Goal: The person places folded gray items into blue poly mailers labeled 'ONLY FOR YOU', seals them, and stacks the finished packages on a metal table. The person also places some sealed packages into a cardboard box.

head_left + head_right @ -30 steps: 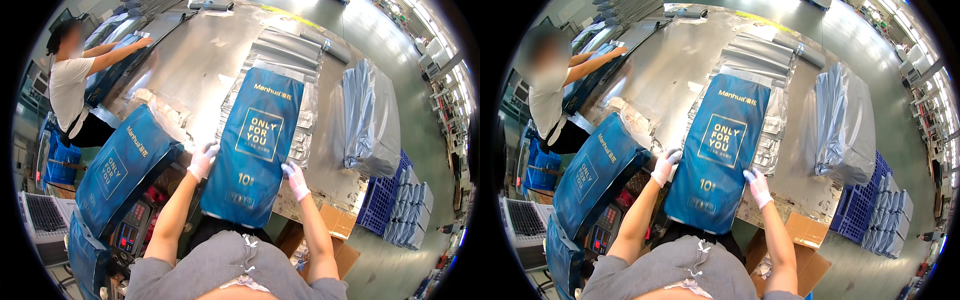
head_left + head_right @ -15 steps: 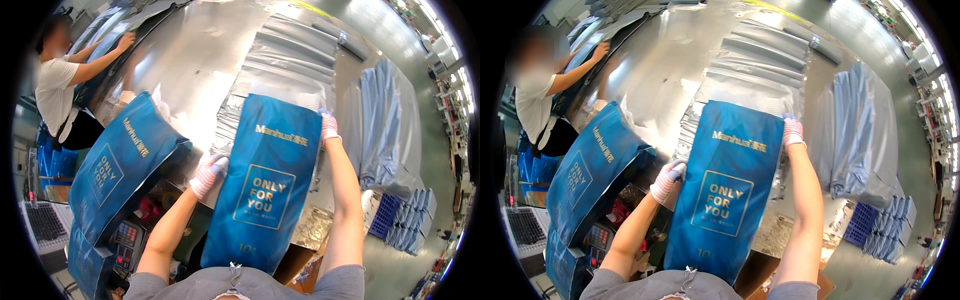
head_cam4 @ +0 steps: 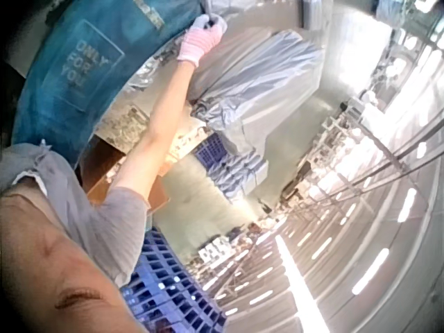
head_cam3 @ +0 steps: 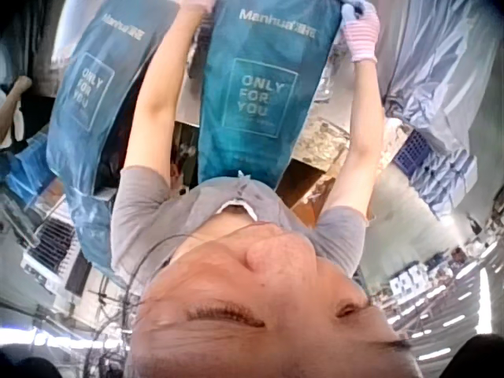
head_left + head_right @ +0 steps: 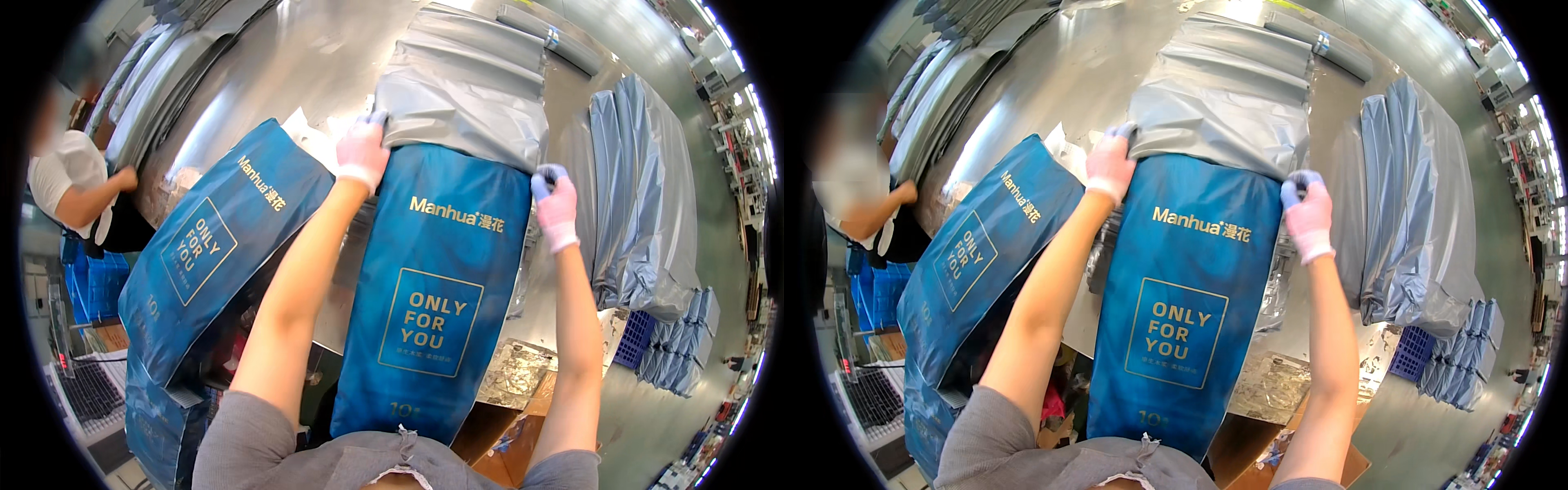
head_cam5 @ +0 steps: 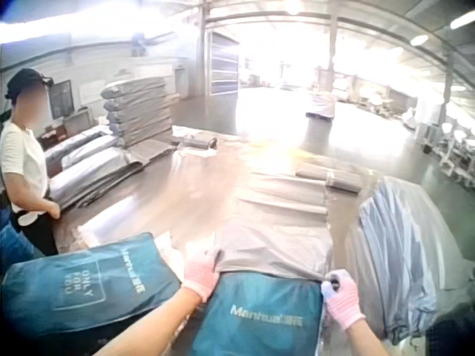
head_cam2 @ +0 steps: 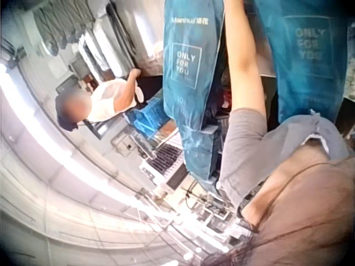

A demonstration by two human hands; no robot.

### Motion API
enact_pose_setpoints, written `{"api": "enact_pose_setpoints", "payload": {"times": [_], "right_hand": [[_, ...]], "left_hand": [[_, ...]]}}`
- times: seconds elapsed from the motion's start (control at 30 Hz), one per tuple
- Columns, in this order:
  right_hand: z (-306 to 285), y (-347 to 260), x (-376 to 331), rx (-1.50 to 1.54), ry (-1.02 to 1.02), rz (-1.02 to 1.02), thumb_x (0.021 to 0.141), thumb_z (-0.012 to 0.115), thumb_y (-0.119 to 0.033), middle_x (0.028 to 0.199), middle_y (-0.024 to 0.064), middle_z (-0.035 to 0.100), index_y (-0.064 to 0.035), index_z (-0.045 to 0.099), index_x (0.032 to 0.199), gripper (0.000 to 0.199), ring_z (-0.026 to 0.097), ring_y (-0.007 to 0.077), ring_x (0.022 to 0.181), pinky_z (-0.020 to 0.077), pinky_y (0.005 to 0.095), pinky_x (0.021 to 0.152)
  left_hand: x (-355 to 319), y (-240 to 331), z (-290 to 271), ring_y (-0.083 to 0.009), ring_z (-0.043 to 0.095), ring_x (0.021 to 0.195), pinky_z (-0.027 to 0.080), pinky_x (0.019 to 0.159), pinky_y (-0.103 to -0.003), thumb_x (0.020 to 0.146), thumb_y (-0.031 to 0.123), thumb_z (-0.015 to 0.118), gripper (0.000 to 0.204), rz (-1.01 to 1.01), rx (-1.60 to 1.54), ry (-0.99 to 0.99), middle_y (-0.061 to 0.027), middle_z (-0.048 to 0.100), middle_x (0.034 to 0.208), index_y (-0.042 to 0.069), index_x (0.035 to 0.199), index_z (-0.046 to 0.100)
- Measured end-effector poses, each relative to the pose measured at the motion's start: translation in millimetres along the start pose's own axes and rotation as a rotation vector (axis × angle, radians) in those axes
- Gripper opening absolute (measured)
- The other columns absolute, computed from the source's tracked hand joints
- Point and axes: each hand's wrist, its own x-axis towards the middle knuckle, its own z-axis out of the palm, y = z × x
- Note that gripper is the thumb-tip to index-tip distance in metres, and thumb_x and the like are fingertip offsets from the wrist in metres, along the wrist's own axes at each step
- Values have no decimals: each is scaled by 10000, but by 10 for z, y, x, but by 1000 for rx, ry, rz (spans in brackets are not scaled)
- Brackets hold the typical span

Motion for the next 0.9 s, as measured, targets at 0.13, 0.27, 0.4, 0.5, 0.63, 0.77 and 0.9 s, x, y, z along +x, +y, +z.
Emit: {"api": "enact_pose_setpoints", "payload": {"times": [0.13, 0.27, 0.4, 0.5, 0.63, 0.77, 0.9], "right_hand": [[-145, 205, -563, -46, -10, -200, 787, 585, -35, 743, 7, 540, -51, 550, 902, 121, 493, 74, 669, 423, 224, 621], [-58, 190, -483, 245, -177, 228, 751, 569, 65, 891, 62, 603, -52, 526, 935, 222, 566, 112, 810, 473, 239, 705], [260, 850, -306, -352, -126, 245, 869, 487, -162, 1153, 176, 555, -41, 525, 1134, 294, 573, 314, 976, 466, 343, 837], [236, 1110, -335, -601, -273, 172, 846, 489, -198, 1123, 172, 570, -78, 561, 1112, 301, 565, 314, 1000, 460, 395, 857], [-57, 319, -1183, -816, -650, 213, 801, 516, -219, 1017, 174, 606, -72, 608, 972, 243, 574, 342, 951, 473, 408, 812], [-291, 228, -2562, -543, -616, 119, 717, 574, -191, 890, 196, 617, -99, 628, 911, 221, 580, 365, 864, 475, 432, 762], [-451, 3, -3786, -641, -938, 261, 703, 549, -149, 838, 202, 619, -72, 627, 894, 221, 598, 360, 822, 489, 423, 712]], "left_hand": [[-430, -9, 9, -355, 581, 854, 462, 740, -426, 748, 102, 550, 541, -91, -232, 12, -167, 599, 1007, 149, 1268, 409], [-354, -79, 154, -337, 581, 937, 439, 819, -384, 783, 263, 554, 386, -544, -285, -410, -200, 603, 1023, 79, 1122, 571], [-525, -470, 726, -306, 563, 1030, 401, 894, -343, 784, 456, 520, 505, -591, -534, -469, -198, 566, 1135, 41, 1058, 607], [-576, -170, 259, -321, 558, 1027, 418, 874, -357, 780, 413, 545, 433, -408, -393, -637, -181, 578, 1119, 83, 1053, 614], [-1341, -186, -279, -342, 561, 985, 456, 815, -380, 756, 297, 579, 293, 19, -21, -742, -156, 612, 1025, 146, 1007, 598], [-2508, -244, -745, -340, 593, 880, 472, 750, -390, 752, 320, 586, 295, -117, -206, -908, -162, 623, 944, 125, 972, 592], [-3593, -362, -1147, -371, 594, 827, 478, 717, -445, 783, 349, 524, 302, 125, -99, -1058, -188, 621, 886, 142, 1000, 565]]}}
